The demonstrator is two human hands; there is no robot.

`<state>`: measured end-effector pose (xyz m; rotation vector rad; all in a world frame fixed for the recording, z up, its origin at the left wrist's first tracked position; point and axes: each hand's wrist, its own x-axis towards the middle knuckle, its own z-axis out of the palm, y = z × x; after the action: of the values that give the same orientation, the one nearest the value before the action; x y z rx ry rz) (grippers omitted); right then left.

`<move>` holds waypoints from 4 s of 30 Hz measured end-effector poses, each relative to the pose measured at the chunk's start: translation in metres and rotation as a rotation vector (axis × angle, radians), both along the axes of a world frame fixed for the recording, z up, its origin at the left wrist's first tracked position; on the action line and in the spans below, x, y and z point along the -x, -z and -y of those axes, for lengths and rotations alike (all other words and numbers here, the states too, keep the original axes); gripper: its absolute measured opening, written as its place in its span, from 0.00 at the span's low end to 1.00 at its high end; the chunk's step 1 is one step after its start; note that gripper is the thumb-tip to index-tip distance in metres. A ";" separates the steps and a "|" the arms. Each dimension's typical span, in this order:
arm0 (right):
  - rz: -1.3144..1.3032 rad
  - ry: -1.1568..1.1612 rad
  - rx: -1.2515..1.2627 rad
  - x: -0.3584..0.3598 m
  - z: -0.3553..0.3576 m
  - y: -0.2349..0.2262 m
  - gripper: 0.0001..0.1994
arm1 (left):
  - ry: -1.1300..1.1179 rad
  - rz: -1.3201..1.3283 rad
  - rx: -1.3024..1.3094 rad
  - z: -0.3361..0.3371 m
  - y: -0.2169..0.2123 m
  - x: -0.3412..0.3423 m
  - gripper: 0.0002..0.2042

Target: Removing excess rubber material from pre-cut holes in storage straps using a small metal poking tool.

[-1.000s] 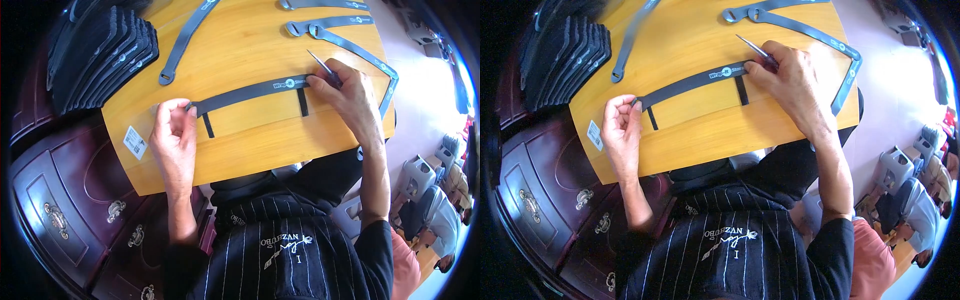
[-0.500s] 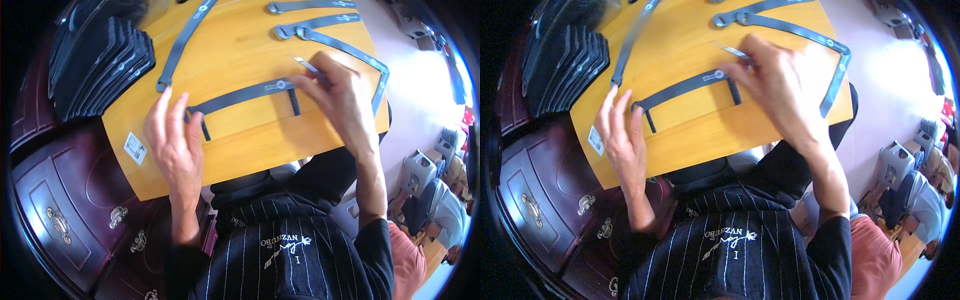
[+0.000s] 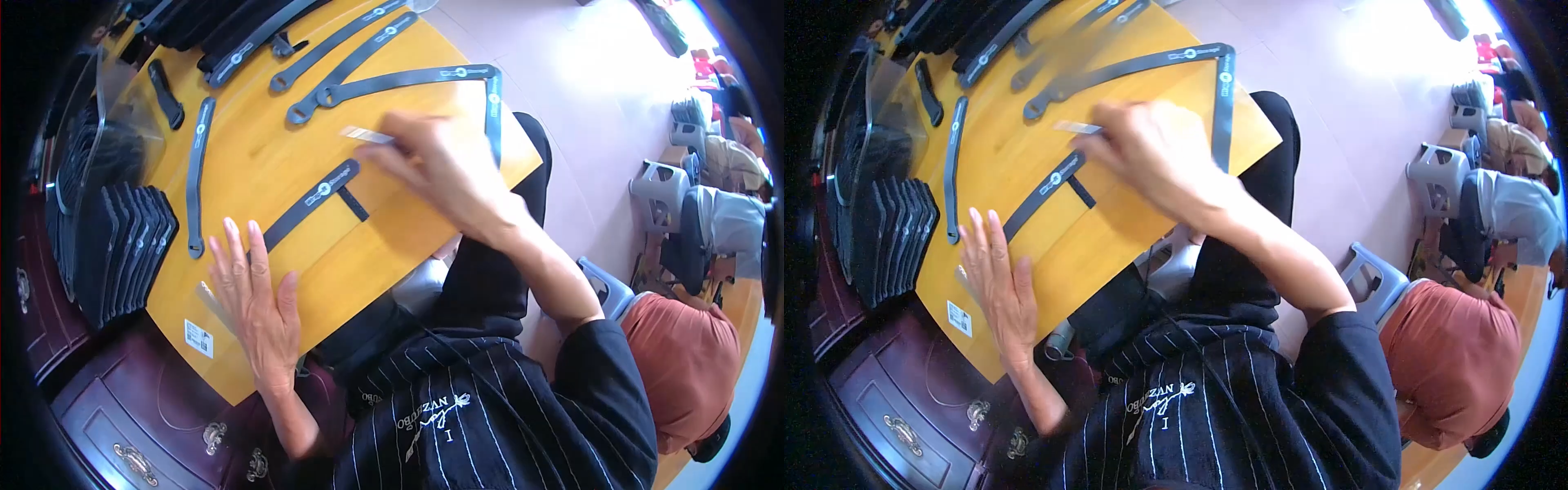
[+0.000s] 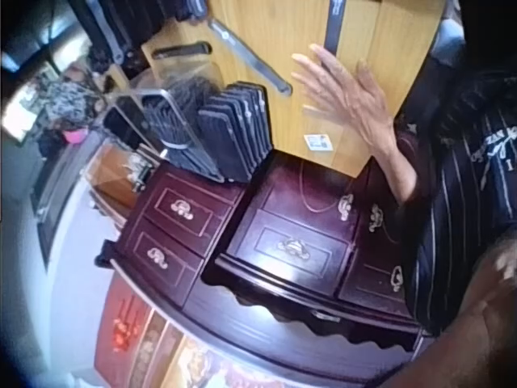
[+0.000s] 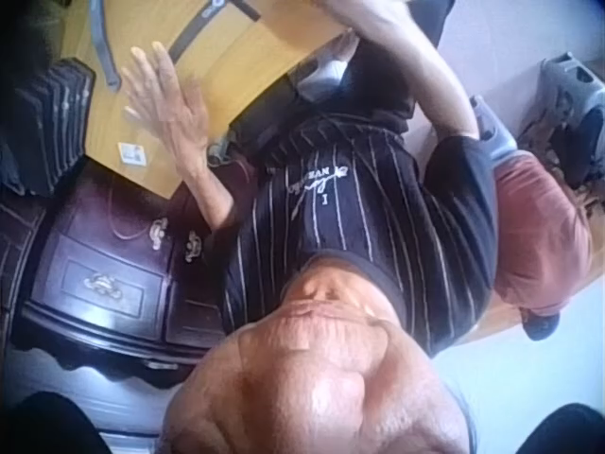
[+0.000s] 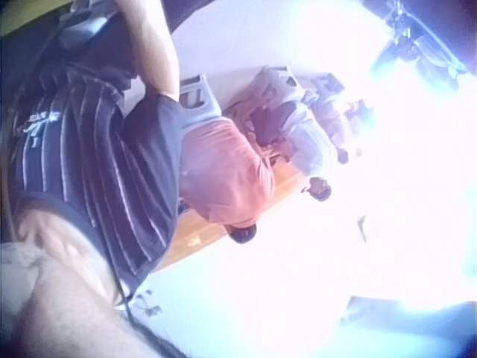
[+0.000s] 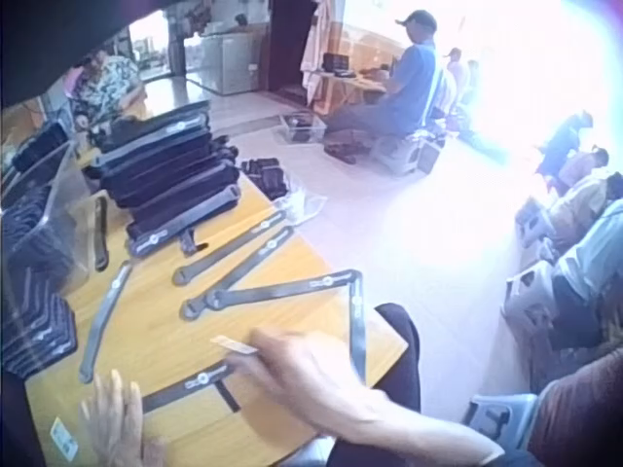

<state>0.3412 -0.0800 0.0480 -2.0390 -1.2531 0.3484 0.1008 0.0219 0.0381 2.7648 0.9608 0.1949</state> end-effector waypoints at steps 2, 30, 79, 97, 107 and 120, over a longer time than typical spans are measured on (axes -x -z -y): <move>0.022 0.203 -0.016 -0.019 0.028 -0.004 0.16 | 0.038 0.074 -0.055 -0.001 -0.014 -0.014 0.29; -0.267 0.404 -0.311 -0.112 0.055 0.042 0.13 | 0.527 0.615 0.195 0.022 0.034 -0.277 0.06; -0.679 0.144 0.145 0.023 0.019 -0.007 0.07 | -0.598 1.036 1.067 0.017 0.003 0.055 0.10; -0.602 0.184 0.197 0.022 -0.006 0.001 0.10 | -0.706 0.870 0.632 -0.006 0.013 0.038 0.07; -0.591 0.167 0.190 0.017 -0.007 0.001 0.10 | -0.740 0.832 0.616 -0.007 0.017 0.032 0.06; -0.577 0.161 0.192 0.018 -0.010 0.006 0.10 | -0.761 0.772 0.595 -0.010 0.018 0.033 0.06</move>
<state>0.3235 -0.0699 0.0425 -1.9720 -0.7187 0.9312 0.0675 0.0321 0.0205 1.4770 1.4416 0.8427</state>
